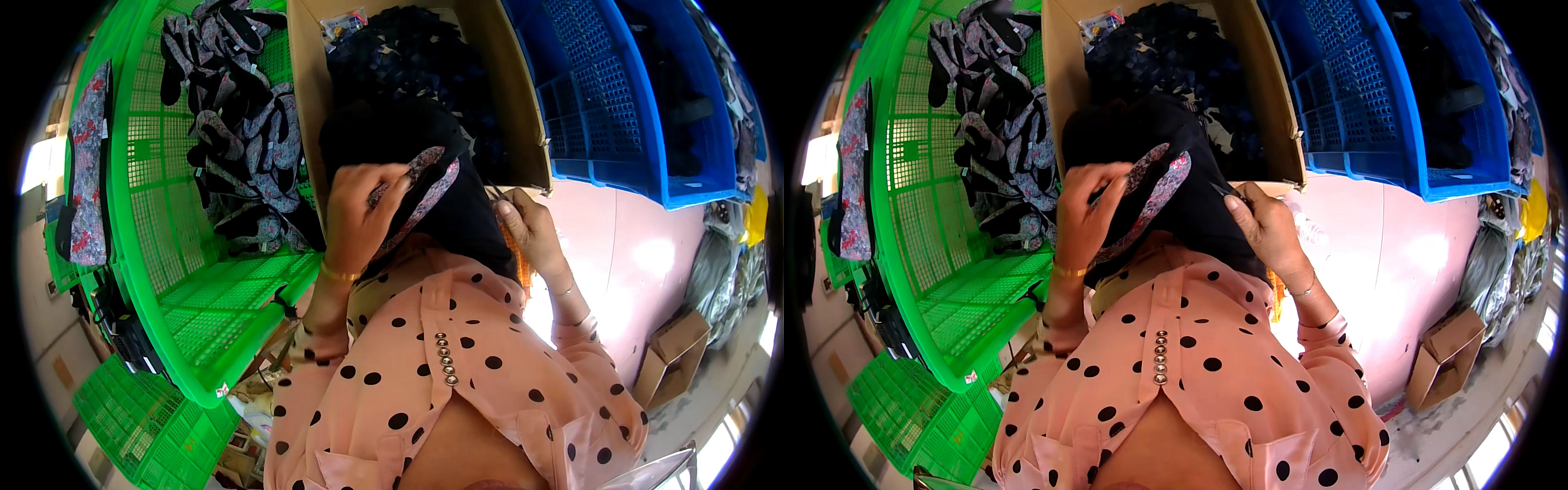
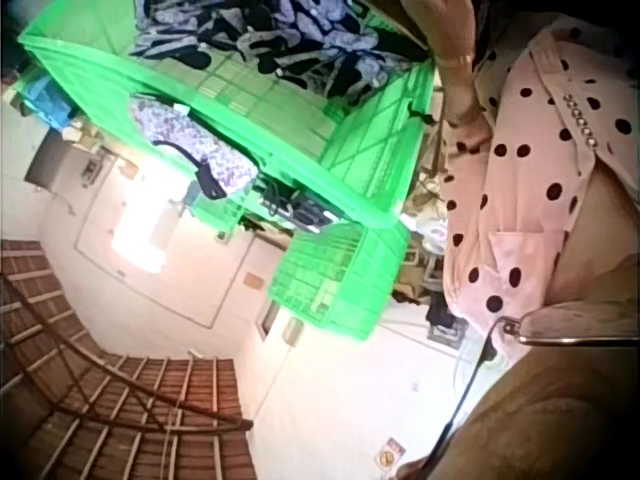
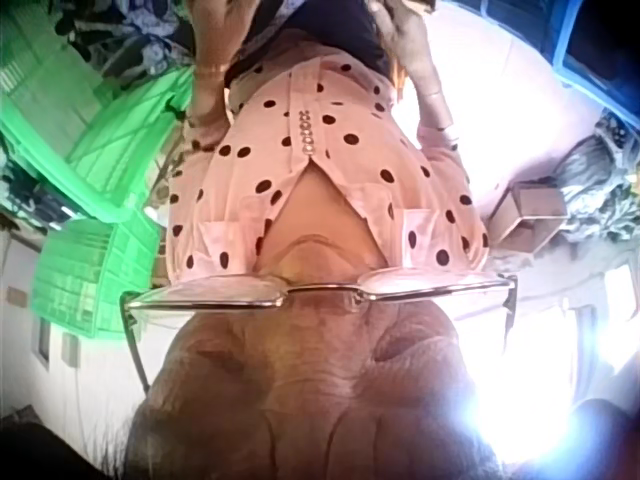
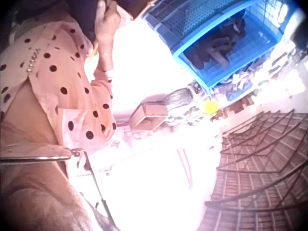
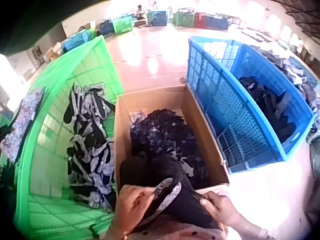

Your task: The person uses a pair of scissors to trim the edges of a floral-patterned fabric item. They hold the fabric in their left hand and carefully cut along the perimeter with their right hand. The person occasionally adjusts the fabric's position to access different sections for trimming.

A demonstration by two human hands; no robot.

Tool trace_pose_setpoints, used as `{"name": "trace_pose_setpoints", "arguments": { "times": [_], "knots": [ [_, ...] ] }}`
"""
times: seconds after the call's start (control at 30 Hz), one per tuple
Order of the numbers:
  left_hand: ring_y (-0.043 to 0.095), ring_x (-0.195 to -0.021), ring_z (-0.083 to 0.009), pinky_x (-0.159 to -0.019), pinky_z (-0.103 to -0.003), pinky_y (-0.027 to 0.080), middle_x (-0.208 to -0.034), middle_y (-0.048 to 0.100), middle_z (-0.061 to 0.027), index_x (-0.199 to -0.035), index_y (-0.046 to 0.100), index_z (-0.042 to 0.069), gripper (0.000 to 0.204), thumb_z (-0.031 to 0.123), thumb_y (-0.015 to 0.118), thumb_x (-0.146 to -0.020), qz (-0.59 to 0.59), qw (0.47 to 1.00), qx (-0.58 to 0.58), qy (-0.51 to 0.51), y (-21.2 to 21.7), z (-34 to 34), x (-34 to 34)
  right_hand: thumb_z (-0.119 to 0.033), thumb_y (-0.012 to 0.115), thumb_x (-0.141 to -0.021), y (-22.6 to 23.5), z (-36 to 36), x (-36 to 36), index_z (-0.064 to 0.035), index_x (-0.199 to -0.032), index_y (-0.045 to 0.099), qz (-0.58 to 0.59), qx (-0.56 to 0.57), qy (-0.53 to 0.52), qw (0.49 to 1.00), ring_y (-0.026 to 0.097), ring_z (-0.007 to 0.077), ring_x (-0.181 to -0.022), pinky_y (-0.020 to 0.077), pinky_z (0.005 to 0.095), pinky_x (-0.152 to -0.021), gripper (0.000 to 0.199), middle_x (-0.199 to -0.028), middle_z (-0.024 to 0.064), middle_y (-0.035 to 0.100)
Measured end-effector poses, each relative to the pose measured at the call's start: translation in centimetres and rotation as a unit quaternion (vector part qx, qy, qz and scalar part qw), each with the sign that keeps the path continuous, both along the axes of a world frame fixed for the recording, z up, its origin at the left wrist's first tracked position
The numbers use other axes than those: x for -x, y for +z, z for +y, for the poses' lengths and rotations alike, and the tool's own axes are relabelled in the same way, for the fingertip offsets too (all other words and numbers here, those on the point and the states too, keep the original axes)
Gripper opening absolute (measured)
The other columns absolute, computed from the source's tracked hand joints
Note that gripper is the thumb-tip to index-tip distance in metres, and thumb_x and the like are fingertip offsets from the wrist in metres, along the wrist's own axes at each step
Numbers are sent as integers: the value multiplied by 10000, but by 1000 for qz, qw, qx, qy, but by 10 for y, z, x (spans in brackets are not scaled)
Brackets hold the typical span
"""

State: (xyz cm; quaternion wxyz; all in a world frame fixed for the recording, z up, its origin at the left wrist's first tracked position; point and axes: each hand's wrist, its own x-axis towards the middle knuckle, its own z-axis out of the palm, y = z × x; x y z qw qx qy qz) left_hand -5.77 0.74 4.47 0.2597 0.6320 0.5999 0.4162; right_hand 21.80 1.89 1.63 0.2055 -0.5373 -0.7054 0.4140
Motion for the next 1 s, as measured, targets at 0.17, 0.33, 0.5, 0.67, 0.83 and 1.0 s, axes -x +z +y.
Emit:
{"name": "trace_pose_setpoints", "arguments": {
  "times": [0.17, 0.33, 0.5, 0.67, 0.83, 1.0],
  "knots": [
    [572, -693, -93, -659, -228, 467, -794, 659, -13, -970, 692, 0, 146, 114, 703, -879, -83, 973, 121, -180, -19, 61, -12, -356, 574, -972, 16, 12, 18, -15, -949, 596, -8, 24, 14, 1000, 609, 358, -617, 460, 377, -557, 341, -670, 184, 598],
    [542, -736, -13, -640, -176, 450, -777, 616, 35, -914, 679, -8, 144, 123, 726, -877, -244, 898, 288, -224, -21, 83, -12, -353, 577, -967, 17, 16, 31, -6, -928, 589, 7, 13, 27, 1000, 602, 401, -640, 459, 412, -572, 349, -674, 207, 596],
    [530, -714, -7, -616, -170, 437, -748, 593, 48, -829, 645, 12, 138, 107, 739, -861, -253, 889, 283, -258, -10, 93, -7, -345, 582, -965, 18, 25, 45, 5, -904, 595, 24, 11, 37, 999, 597, 407, -642, 452, 423, -567, 355, -679, 229, 589],
    [480, -670, -8, -577, -179, 395, -712, 571, 52, -777, 643, 12, 156, 105, 745, -849, -246, 883, 284, -282, -4, 94, -6, -344, 594, -956, 22, 33, 51, 6, -871, 609, 20, 43, 44, 998, 590, 413, -629, 449, 427, -548, 361, -666, 235, 579],
    [460, -633, -23, -560, -198, 385, -681, 571, 32, -750, 649, -2, 179, 115, 762, -826, -218, 903, 235, -285, -5, 92, -10, -337, 614, -940, 30, 38, 57, -9, -822, 635, -23, -17, 53, 998, 594, 401, -616, 454, 436, -539, 350, -661, 221, 584],
    [497, -602, -44, -544, -212, 405, -664, 609, -8, -753, 676, -26, 194, 129, 784, -798, -106, 953, 61, -276, -9, 91, -12, -341, 622, -930, 29, 43, 56, -17, -780, 635, -34, -37, 71, 996, 587, 393, -613, 459, 423, -533, 358, -661, 203, 587]
  ]
}}
